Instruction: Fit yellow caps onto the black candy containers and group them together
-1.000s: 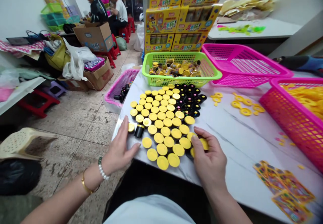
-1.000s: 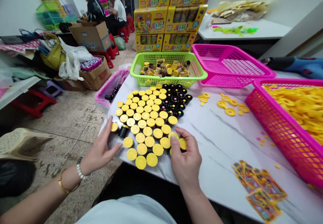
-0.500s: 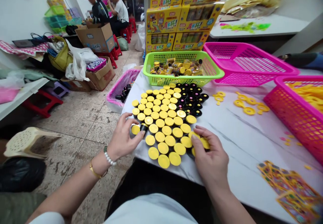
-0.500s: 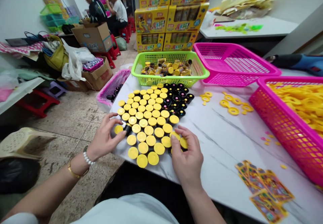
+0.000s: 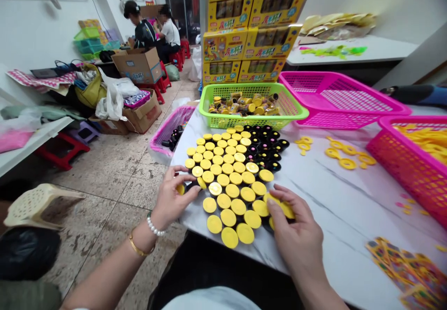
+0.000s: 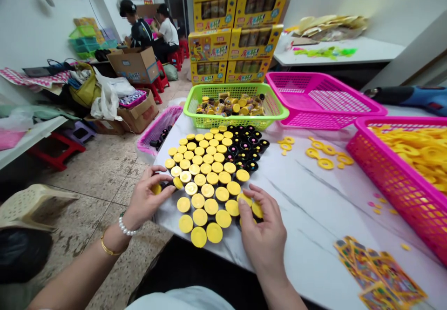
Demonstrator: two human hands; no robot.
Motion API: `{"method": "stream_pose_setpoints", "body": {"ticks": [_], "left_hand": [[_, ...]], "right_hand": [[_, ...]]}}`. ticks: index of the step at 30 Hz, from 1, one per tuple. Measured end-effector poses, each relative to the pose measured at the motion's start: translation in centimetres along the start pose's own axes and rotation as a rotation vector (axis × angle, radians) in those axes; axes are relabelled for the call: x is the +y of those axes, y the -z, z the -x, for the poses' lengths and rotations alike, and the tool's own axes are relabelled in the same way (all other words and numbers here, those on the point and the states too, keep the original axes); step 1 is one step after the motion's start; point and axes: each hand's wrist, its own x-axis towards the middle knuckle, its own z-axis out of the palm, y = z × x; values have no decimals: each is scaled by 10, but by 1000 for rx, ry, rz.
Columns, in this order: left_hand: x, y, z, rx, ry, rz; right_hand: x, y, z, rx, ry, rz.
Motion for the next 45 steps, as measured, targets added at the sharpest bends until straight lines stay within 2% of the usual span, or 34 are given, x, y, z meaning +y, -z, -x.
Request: {"method": "stream_pose_setpoints", "body": {"ticks": [2,4,8,12,15,18,22,26,30,31,32,35,36,41,45], "left_hand": [[-1,3,5,57,-57,24],[-4,4,9,63,-135,-11],[-12,-2,10,-82,-267,-175],[-14,-5,9,-182,-296,-192],[-12,-1,14,-131,-275,-160],[-12,4,19,-43,-192,-116],[-15,-1,21,40,-131,-61],[-12,-9,20,58,-144,-114],[0,-4,26,218,-197,-282],[3,-1,28,213,-224,-314],[5,1,30,161,-264,-330],[8,4,35,-96,-392,-362],[8,3,36,-141,-410,-391],[10,-3,31,-163,-352,-615],[18,-10,23,-254,-273,-802]], "right_hand": [[0,0,1,-2,2,2],[0,0,1,-9,12,7],[1,-1,1,-13,23,21],[4,-1,1,-9,33,37],[4,-1,2,-16,41,37],[3,0,2,-20,48,51],[1,0,2,-21,48,84],[2,1,2,-18,53,90],[5,1,3,-28,62,75],[5,1,3,-29,64,69],[5,1,3,-29,66,63],[4,0,3,-27,67,54],[4,0,3,-28,69,55],[4,0,3,-37,85,40],[5,0,2,-30,105,34]]}}
